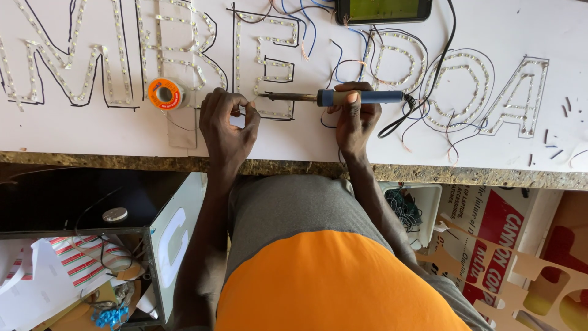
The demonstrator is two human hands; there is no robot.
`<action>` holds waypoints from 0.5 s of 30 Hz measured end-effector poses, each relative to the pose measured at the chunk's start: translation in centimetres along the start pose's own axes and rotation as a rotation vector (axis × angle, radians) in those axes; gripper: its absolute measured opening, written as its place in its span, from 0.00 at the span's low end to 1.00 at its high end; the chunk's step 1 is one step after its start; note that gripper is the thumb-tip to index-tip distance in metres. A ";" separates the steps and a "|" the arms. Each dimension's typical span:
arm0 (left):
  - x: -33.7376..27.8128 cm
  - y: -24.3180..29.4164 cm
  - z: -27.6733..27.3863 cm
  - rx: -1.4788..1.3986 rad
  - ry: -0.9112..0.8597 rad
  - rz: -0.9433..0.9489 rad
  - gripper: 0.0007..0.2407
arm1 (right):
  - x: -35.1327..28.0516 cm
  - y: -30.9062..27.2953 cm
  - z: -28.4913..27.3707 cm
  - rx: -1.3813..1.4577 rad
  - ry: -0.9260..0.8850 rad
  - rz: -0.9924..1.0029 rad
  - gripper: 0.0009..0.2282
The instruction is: Soldering electrical wires to LED strips on a sign board at a workbench
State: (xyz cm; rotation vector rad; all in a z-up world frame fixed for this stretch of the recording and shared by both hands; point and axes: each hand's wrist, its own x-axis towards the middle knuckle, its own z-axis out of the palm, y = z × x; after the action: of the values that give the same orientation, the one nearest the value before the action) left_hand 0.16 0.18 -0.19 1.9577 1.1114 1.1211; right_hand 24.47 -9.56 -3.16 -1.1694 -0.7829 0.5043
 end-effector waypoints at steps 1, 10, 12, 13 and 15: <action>0.0 0.0 0.0 0.001 0.001 -0.001 0.08 | -0.1 0.2 -0.1 0.000 -0.001 0.000 0.20; 0.2 0.1 0.0 0.021 0.010 0.001 0.08 | -0.3 0.9 -0.5 0.018 0.026 -0.002 0.19; 0.1 0.1 0.0 0.027 -0.006 0.017 0.08 | -0.4 1.3 -0.6 0.028 0.025 -0.011 0.18; 0.2 0.2 0.0 0.028 -0.006 0.017 0.08 | -0.5 1.6 -0.8 0.028 0.025 -0.010 0.18; 0.2 0.2 0.0 0.026 -0.007 0.006 0.08 | -0.6 2.3 -1.2 0.031 0.027 -0.012 0.17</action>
State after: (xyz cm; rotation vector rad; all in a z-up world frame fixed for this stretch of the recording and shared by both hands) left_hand 0.32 0.25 0.07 1.9849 1.1224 1.1067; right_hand 25.12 -9.97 -5.73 -1.1402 -0.7560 0.4882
